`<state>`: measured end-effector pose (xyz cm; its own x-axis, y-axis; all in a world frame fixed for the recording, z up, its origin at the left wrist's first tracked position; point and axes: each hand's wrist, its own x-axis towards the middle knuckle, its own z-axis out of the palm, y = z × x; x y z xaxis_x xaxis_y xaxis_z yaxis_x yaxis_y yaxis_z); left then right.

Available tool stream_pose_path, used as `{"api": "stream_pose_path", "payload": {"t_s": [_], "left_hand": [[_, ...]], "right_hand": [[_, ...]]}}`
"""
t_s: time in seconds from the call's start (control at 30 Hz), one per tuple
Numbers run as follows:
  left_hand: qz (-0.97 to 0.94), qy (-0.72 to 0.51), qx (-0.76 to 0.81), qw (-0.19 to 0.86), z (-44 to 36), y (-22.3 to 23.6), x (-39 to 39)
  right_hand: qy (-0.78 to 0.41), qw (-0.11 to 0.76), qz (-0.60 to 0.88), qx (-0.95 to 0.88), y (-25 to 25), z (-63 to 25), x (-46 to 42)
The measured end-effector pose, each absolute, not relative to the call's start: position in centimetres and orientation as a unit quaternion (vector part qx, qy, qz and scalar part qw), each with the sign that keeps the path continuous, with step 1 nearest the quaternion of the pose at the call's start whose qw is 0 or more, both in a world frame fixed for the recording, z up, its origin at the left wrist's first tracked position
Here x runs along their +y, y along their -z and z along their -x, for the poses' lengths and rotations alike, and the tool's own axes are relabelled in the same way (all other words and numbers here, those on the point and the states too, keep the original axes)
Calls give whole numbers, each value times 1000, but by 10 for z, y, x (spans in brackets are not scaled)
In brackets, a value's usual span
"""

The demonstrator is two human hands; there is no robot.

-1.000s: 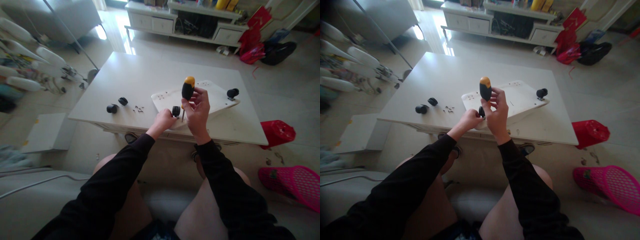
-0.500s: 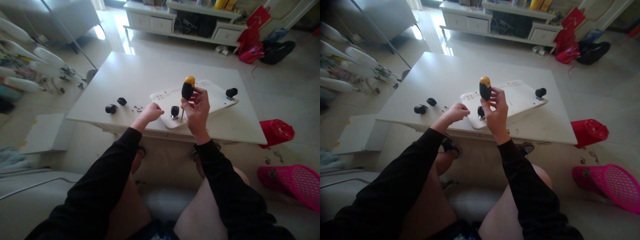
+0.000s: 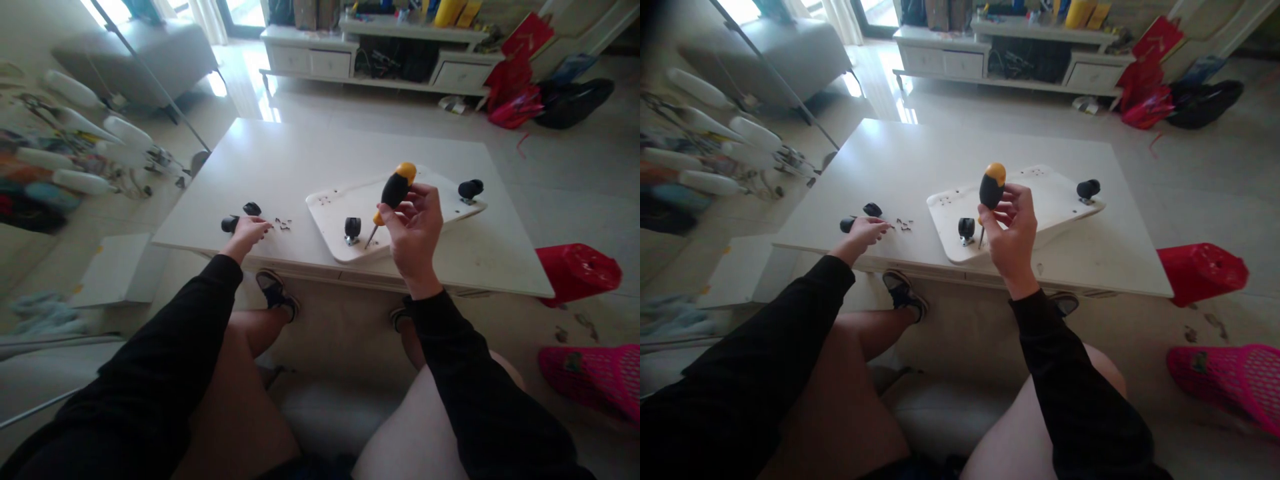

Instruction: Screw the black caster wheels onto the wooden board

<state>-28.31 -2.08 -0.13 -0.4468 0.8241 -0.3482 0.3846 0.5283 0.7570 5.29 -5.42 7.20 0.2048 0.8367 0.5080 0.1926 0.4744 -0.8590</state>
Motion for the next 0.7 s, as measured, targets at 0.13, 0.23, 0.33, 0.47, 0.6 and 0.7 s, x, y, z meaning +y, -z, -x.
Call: {"api": "stream_pose_path", "payload": {"t_s": [0.13,0.23,0.33,0.47,0.6,0.7], "left_hand": [[-364,-334,789,366,286,4,-14],[-349,-374,784,351,290,-2,-7],[-353,-419,766,335,289,-13,-2],[-387,-448,735,329,269,-32,-2],[-461,-445,677,362,230,-41,-13],[-539,-413,626,384,197,-33,-28]], "right_hand": [[-257,641,442,-572,-71,-58,-58],[-254,638,449,-571,-72,-59,-59],[-244,641,456,-567,-73,-59,-59],[-241,644,461,-561,-72,-60,-57],[-240,642,474,-553,-70,-64,-53],[-231,649,481,-543,-71,-68,-49]]}}
